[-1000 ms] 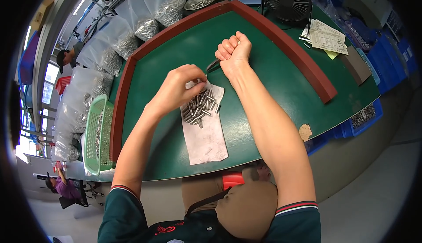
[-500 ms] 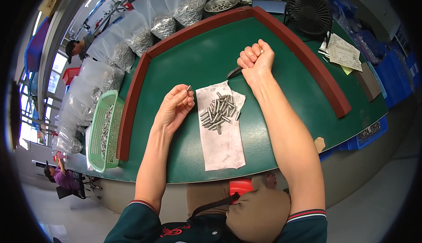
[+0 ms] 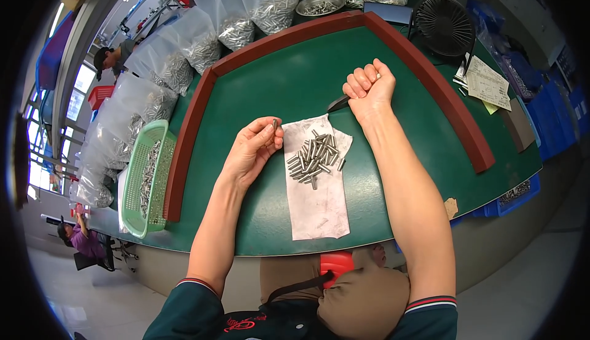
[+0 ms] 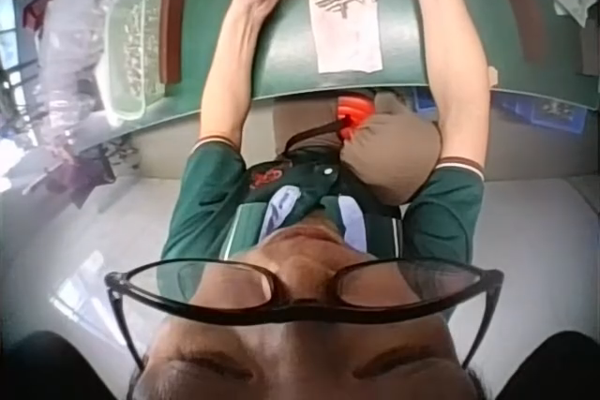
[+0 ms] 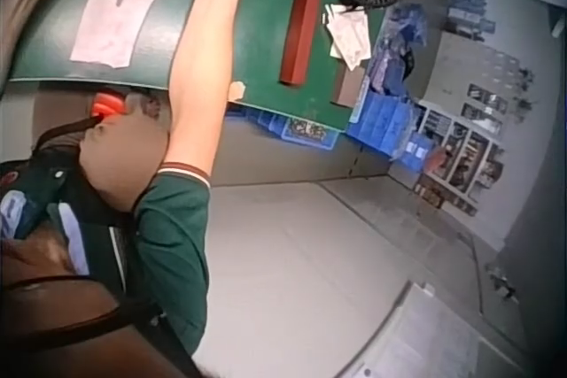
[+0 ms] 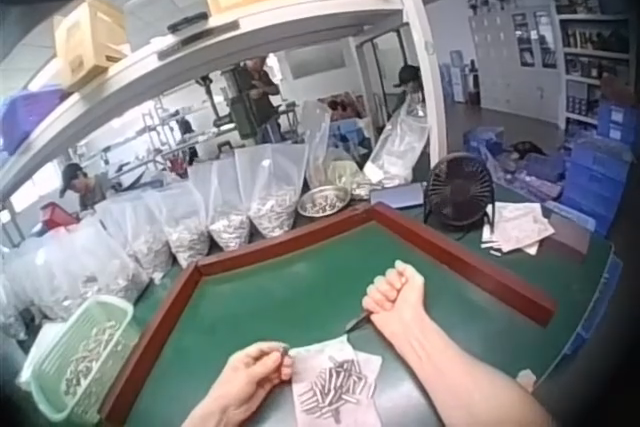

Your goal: Inspecting and sorting small metal pins at a workbench.

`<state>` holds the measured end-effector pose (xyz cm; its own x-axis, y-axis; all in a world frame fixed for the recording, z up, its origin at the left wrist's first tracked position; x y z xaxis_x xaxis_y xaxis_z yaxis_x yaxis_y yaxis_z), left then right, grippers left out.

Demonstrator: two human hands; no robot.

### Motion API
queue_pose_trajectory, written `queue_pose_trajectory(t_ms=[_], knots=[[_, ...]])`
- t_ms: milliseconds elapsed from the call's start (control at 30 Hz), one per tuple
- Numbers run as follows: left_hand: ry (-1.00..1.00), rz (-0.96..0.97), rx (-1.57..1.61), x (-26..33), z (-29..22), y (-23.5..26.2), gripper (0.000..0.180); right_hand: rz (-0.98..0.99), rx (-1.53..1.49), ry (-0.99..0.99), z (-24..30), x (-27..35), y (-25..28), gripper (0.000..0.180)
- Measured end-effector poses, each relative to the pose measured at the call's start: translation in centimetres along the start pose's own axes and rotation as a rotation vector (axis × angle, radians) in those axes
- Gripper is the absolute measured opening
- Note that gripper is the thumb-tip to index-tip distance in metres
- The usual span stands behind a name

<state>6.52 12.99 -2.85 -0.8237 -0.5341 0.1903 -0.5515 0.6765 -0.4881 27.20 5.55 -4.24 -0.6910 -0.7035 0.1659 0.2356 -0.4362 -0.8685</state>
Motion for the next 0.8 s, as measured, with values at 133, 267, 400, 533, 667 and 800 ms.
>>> queue_pose_trajectory(t_ms=[133,267,400,533,667,800], knots=[[-0.263,-0.103,-0.561,0.0,-2.0,0.3,0.011,0.042,0.003,-0.022,-1.3,0.9,-1.7,0.040],[-0.618,-0.095,-1.096,0.7,-3.4,-3.4,0.008,0.169,0.135,-0.011,-2.5,2.6,-4.6,0.041],[-0.580,-0.095,-1.160,0.1,-2.7,-3.4,0.008,0.245,0.241,-0.008,-3.4,3.9,-6.1,0.041],[-0.554,-0.120,-1.153,-0.2,-2.6,-3.0,0.008,0.271,0.332,-0.008,-4.3,4.6,-6.5,0.042],[-0.546,-0.141,-1.200,-0.2,-2.8,-3.2,0.007,0.260,0.321,0.018,-4.4,4.8,-6.6,0.042],[-0.549,-0.157,-1.175,-0.4,-2.8,-3.2,0.006,0.237,0.310,0.031,-4.5,4.8,-6.4,0.042]])
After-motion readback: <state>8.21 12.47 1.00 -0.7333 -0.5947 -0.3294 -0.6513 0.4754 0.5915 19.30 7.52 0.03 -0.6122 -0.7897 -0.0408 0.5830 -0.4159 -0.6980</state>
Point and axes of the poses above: each hand's wrist, its own x-axis away from the middle knuckle, its own y-axis out of the back of the hand, z = x × y, the point moved 10 cm from there along -x, towards the middle knuckle, and after that the axes turned 6 degrees about x, right-handed, at the moved point
